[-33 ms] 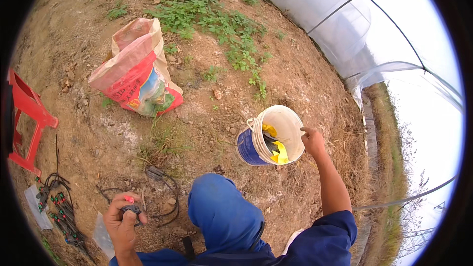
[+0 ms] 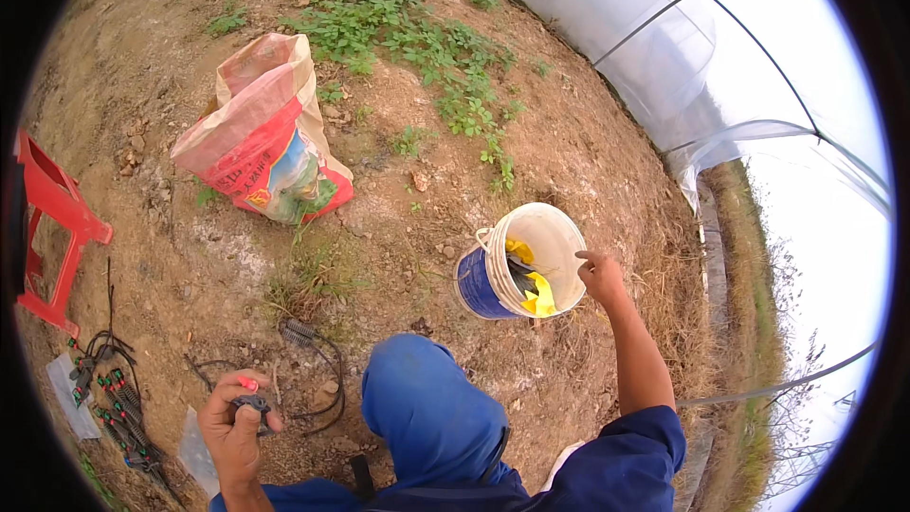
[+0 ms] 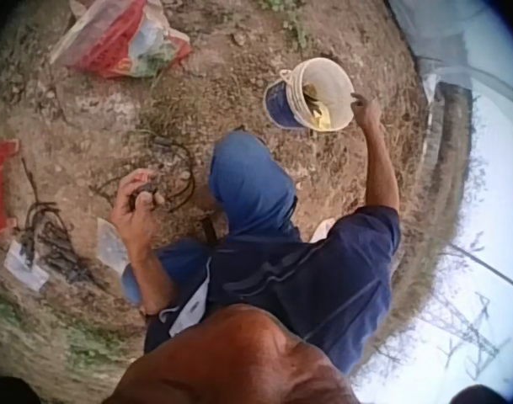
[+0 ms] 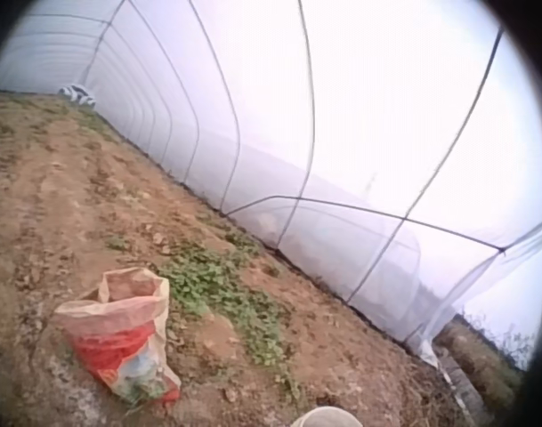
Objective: The person sits on the ground and assembles irrigation components by hand. They attach small colored connectors to the ends of black coiled tubes, then place the assembled units into a yellow bag.
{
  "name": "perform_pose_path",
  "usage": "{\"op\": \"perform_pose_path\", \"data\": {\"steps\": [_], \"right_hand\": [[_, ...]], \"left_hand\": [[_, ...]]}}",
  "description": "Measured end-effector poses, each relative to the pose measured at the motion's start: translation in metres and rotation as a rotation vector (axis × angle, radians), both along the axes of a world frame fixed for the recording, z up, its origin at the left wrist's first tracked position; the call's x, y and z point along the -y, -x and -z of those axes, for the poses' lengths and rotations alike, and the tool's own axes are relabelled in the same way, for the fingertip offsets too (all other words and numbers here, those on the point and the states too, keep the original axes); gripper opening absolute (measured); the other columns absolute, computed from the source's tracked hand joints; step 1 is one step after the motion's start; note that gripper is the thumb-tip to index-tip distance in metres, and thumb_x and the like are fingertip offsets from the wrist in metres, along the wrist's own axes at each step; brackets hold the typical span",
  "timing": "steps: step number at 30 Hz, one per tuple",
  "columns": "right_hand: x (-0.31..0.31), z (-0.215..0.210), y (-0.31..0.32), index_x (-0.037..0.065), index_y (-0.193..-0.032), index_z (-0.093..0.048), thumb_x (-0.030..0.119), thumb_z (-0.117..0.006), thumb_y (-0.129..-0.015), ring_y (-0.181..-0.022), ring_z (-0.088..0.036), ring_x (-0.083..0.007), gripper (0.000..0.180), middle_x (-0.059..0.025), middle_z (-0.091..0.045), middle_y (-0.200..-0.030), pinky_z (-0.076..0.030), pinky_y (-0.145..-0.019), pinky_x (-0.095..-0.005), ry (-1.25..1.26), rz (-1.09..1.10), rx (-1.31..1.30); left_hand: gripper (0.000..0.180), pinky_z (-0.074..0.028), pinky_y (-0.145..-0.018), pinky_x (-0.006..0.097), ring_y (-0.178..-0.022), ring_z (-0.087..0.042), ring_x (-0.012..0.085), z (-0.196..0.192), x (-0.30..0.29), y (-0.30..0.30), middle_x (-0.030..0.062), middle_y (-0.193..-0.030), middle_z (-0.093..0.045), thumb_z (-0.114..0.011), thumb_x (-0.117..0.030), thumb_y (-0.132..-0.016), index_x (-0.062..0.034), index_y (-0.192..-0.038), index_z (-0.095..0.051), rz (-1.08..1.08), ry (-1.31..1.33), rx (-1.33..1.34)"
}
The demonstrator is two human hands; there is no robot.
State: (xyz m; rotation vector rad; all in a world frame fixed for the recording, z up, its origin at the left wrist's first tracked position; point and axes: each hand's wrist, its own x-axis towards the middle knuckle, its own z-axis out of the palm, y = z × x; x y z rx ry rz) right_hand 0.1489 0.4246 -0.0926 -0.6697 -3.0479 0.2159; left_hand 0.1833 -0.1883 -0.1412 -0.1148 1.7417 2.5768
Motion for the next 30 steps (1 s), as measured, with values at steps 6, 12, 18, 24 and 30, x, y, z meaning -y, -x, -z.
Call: {"op": "perform_pose_path", "data": {"steps": [6, 12, 18, 24, 30], "right_hand": [[0.006, 0.051, 0.002, -0.001, -0.107, -0.075, 0.013, -0.071, -0.086, -0.07, -0.064, -0.0099, 0.025, -0.0068, -0.072, -0.079, -0.052, -0.062, -0.0267, 0.368, 0.032, 0.012], [0.004, 0.052, 0.008, -0.001, -0.104, -0.073, 0.013, -0.066, -0.091, -0.067, -0.065, -0.0121, 0.02, -0.0063, -0.072, -0.079, -0.052, -0.061, -0.0282, 0.403, 0.077, -0.15], [0.076, -0.043, 0.067, 0.0, -0.111, -0.067, 0.009, -0.059, -0.098, -0.068, -0.062, -0.0107, 0.017, -0.0062, -0.071, -0.085, -0.05, -0.062, -0.0261, 0.254, -0.17, -0.634], [0.294, -0.106, 0.103, -0.002, -0.123, -0.061, 0.0, -0.057, -0.099, -0.067, -0.058, -0.0094, 0.025, -0.0049, -0.064, -0.08, -0.047, -0.061, -0.0234, 0.488, -0.728, -0.838], [0.398, -0.091, 0.155, -0.004, -0.119, -0.061, 0.006, -0.055, -0.099, -0.069, -0.058, -0.0143, 0.023, -0.0087, -0.067, -0.091, -0.051, -0.059, -0.0258, 1.93, -0.661, -0.462]], "left_hand": [[0.038, -0.051, -0.049, 0.028, -0.055, -0.062, 0.016, -0.008, 0.001, -0.001, 0.0175, -0.105, -0.064, -0.077, -0.033, -0.089, 0.0012, -0.097, -0.063, 0.018, -0.092, 0.086], [0.035, -0.052, -0.051, 0.028, -0.057, -0.063, 0.0175, -0.01, -0.006, -0.003, 0.0186, -0.102, -0.065, -0.077, -0.03, -0.089, 0.0025, -0.094, -0.065, 0.046, -0.164, 0.108], [0.032, -0.056, -0.056, 0.031, -0.063, -0.067, 0.0201, -0.009, 0.005, -0.006, 0.0216, -0.108, -0.064, -0.076, -0.024, -0.09, 0.0054, -0.095, -0.066, 0.101, -0.254, 0.093], [0.021, -0.057, -0.061, 0.031, -0.07, -0.068, 0.0197, -0.012, 0.021, -0.008, 0.0204, -0.113, -0.064, -0.072, -0.014, -0.092, 0.0041, -0.102, -0.067, 0.064, -0.269, 0.063], [0.017, -0.057, -0.069, 0.03, -0.079, -0.068, 0.0175, -0.028, 0.043, -0.013, 0.0187, -0.119, -0.063, -0.07, -0.011, -0.094, 0.002, -0.104, -0.067, 0.008, -0.179, -0.033]]}}
